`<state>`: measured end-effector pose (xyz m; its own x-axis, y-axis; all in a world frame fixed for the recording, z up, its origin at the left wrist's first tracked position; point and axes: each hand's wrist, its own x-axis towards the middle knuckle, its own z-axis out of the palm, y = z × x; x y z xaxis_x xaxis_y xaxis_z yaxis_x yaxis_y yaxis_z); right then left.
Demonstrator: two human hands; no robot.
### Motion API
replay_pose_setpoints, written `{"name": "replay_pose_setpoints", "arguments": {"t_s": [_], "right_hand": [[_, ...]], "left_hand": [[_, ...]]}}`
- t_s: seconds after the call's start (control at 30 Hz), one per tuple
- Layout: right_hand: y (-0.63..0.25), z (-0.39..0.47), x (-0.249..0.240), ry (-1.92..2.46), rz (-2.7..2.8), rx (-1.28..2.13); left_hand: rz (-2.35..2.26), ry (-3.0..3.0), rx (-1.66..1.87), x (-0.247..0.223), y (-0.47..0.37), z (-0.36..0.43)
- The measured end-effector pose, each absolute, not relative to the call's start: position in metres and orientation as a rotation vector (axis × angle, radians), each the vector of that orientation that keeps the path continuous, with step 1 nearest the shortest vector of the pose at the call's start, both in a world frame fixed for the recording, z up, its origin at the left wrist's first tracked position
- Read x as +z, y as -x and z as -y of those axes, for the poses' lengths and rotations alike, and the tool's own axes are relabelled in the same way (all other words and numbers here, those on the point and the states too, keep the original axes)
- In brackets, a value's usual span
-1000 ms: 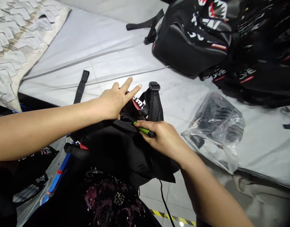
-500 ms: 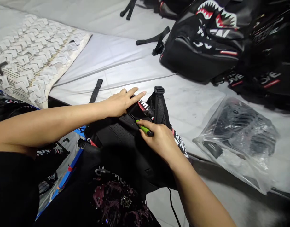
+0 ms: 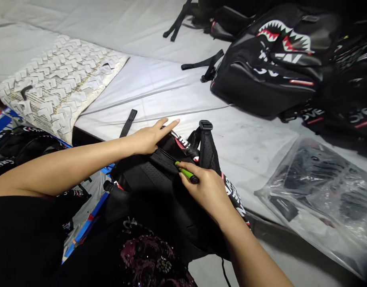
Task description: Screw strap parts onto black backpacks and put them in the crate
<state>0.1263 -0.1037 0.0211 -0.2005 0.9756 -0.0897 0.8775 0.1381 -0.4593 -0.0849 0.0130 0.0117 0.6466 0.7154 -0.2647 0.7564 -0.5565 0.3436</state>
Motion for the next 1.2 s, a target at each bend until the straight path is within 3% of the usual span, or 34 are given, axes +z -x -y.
{"name": "replay_pose_setpoints", "arguments": {"t_s": [0.27,0.6,1.2], "right_hand": [[-0.098,0.094,-0.002,1.711,1.862,0.827],[-0.091,0.09,-0.009,1.676,1.773,0.831],[-0.097,0.086,0.002,1.703,1.727,0.95]], "left_hand": [[-1.171,-2.442,-0.107,0.004,0.087,-0.015],[-1.354,-2.48,-0.281,0.012,0.072,-0.011],[-1.049,-2.365,-0.252,0.005,0.087,-0.032]]}}
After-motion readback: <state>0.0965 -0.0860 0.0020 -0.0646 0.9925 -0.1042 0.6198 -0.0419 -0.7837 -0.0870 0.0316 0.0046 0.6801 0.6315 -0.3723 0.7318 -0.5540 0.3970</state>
